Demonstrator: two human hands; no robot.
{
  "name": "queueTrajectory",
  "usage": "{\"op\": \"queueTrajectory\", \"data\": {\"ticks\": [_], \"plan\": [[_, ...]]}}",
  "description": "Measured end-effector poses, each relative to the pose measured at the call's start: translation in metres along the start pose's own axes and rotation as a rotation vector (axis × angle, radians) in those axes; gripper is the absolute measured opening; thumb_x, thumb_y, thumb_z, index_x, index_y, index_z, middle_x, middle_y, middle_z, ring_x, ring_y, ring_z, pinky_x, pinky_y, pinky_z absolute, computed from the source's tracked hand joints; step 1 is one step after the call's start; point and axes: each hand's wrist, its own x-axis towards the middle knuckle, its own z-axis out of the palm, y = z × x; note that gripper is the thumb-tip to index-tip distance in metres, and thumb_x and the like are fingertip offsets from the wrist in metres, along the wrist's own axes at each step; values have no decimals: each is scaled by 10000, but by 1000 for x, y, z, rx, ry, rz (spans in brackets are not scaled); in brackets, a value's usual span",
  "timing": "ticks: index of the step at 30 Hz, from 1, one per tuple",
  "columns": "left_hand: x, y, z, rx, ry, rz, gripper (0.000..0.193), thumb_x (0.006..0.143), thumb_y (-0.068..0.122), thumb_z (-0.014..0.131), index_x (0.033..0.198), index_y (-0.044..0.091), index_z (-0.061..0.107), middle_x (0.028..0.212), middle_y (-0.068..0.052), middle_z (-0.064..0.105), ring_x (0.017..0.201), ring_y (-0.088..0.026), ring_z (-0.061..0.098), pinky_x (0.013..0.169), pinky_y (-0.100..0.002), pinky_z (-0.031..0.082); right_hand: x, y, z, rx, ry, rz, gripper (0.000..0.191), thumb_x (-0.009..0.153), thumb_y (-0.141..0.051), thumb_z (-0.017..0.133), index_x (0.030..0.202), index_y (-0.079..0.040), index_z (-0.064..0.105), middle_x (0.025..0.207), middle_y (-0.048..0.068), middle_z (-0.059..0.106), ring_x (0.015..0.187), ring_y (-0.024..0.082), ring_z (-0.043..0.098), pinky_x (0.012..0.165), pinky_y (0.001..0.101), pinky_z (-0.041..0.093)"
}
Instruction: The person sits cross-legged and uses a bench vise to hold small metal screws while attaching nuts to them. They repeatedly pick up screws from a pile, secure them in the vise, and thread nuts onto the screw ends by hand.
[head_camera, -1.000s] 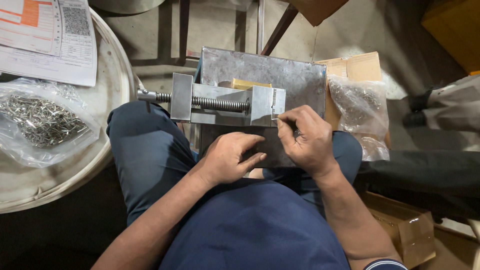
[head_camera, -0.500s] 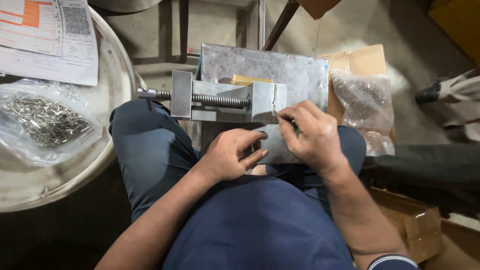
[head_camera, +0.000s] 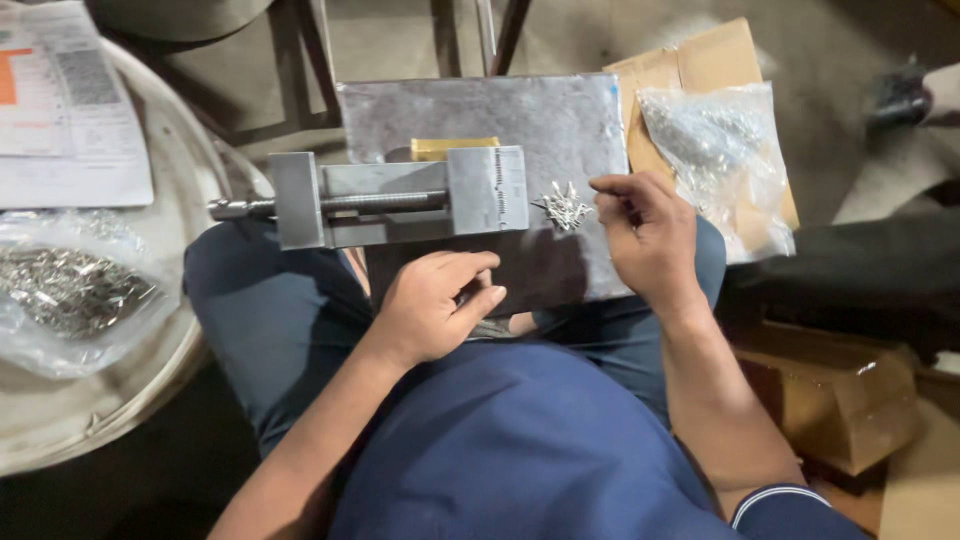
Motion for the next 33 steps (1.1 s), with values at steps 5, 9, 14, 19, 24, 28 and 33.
{"op": "queueTrajectory", "data": {"ticks": [5,9,14,19,24,28,33], "plan": [[5,3,7,75,-14,34,288,884,163,765,1107,-8,699,911,-106,731,861,-306,710,791,-382,562,-28,28,2,-51,-8,16,127,950,-94,723,1072,-71,747,955,91,701,788,228,697,700,317,551],[11,6,15,124,-35,27,286,872,164,777,1089,-6,702,886,-103,726,834,-304,705,768,-380,556,-36,29,8,-144,-6,-69,182,921,-86,719,1101,-96,743,1001,72,704,810,243,706,711,342,560],[13,11,23,147,-39,29,277,868,165,779,1067,-8,695,867,-91,722,813,-292,704,763,-377,556,-25,22,11,-237,-3,-148,247,895,-101,739,1142,-121,734,914,71,665,797,288,681,694,394,543],[16,15,27,172,-45,19,283,867,173,787,1065,-6,692,848,-84,718,795,-286,700,757,-379,553,-7,14,13,-308,-10,-200,255,895,-180,782,1136,-110,735,833,86,648,759,308,662,641,417,519],[16,15,27,183,-32,34,284,865,173,783,1067,-2,690,857,-86,716,802,-293,697,754,-381,552,-12,13,12,-271,-47,-281,70,919,-155,763,975,-122,738,812,61,651,761,289,679,642,411,528],[13,10,24,194,-30,47,279,865,181,788,1059,3,696,861,-98,710,810,-317,690,751,-396,547,-33,18,17,-277,-56,-256,62,892,-135,773,935,-103,741,813,81,647,736,310,668,632,415,526],[8,6,19,169,-27,58,283,865,178,778,1072,2,697,875,-94,712,826,-316,694,774,-401,554,-40,31,23,-229,-37,-212,119,901,-11,695,1004,-62,723,944,106,694,841,307,688,718,374,547]]}}
